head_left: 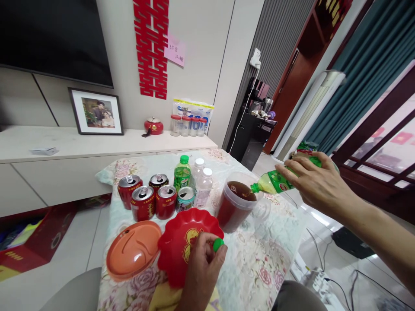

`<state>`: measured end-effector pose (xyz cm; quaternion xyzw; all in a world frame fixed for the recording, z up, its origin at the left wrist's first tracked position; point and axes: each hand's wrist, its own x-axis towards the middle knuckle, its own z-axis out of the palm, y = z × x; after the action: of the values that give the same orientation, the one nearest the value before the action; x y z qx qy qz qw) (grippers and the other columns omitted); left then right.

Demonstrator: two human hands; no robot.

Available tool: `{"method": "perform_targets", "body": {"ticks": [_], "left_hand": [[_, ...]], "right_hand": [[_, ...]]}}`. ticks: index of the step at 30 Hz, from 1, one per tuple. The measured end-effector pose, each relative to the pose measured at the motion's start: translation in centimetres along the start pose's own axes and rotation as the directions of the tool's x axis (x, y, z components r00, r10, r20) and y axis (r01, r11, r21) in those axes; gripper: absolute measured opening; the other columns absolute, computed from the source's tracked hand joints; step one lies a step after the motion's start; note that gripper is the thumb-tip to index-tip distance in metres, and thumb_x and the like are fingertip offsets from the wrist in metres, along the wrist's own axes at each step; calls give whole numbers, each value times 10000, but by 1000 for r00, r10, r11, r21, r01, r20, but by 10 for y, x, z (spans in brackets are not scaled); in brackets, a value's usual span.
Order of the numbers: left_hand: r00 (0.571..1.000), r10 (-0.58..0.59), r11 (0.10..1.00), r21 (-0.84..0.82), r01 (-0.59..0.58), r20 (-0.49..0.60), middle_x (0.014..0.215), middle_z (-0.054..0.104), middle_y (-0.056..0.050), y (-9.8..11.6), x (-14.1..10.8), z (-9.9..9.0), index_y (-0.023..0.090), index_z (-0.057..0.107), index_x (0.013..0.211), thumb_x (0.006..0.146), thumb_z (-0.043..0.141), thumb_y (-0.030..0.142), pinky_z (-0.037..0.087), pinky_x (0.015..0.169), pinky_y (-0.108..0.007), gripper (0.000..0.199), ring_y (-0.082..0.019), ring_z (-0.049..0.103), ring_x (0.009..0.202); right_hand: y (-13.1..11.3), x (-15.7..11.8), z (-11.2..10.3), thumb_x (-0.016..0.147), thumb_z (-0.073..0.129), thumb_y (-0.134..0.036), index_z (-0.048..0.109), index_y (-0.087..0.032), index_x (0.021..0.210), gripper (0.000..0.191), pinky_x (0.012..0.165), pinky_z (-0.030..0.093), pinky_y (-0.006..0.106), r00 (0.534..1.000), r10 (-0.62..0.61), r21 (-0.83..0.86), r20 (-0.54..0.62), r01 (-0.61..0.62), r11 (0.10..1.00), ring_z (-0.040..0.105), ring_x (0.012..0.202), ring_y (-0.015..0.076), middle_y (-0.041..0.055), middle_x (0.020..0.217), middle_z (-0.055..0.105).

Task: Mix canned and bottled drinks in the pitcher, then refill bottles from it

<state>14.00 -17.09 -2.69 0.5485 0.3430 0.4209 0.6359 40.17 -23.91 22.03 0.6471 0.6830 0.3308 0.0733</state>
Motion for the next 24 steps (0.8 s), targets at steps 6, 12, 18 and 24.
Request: {"method": "perform_targets", "body": {"ticks": [6,12,18,24], "left_hand": [[1000,13,1000,4,-13,3,573,425,87,-3,0,-1,207,633,849,792,785,491,325,489,-206,328,-106,410,507],[1000,11,1000,-3,-11,17,580,419,88,-6,0,-2,207,635,861,801,780,487,318,487,-203,321,-104,404,508],[1000,-2,1000,-3,2,8,576,427,87,-5,0,-1,205,642,867,785,791,502,317,484,-207,343,-107,410,505],[1000,3,1000,-1,-3,3,572,428,88,-6,1,-1,205,647,867,779,792,504,320,483,-207,344,-105,410,499]], "right_hand": [[-11,9,-6,901,410,39,554,-217,1344,531,1087,311,625,993,-98,-286,65,113,952,604,1220,351,134,1273,707],[-17,12,-12,897,434,53,585,-185,1319,507,1086,323,603,993,-108,-320,51,119,940,621,1191,344,139,1256,719],[-16,11,-11,910,419,46,570,-197,1334,512,1090,325,610,994,-94,-337,47,105,936,625,1176,332,133,1292,714],[-14,7,-8,891,429,55,565,-189,1358,544,1082,341,610,995,-82,-332,49,93,939,615,1216,349,144,1293,714]]}}
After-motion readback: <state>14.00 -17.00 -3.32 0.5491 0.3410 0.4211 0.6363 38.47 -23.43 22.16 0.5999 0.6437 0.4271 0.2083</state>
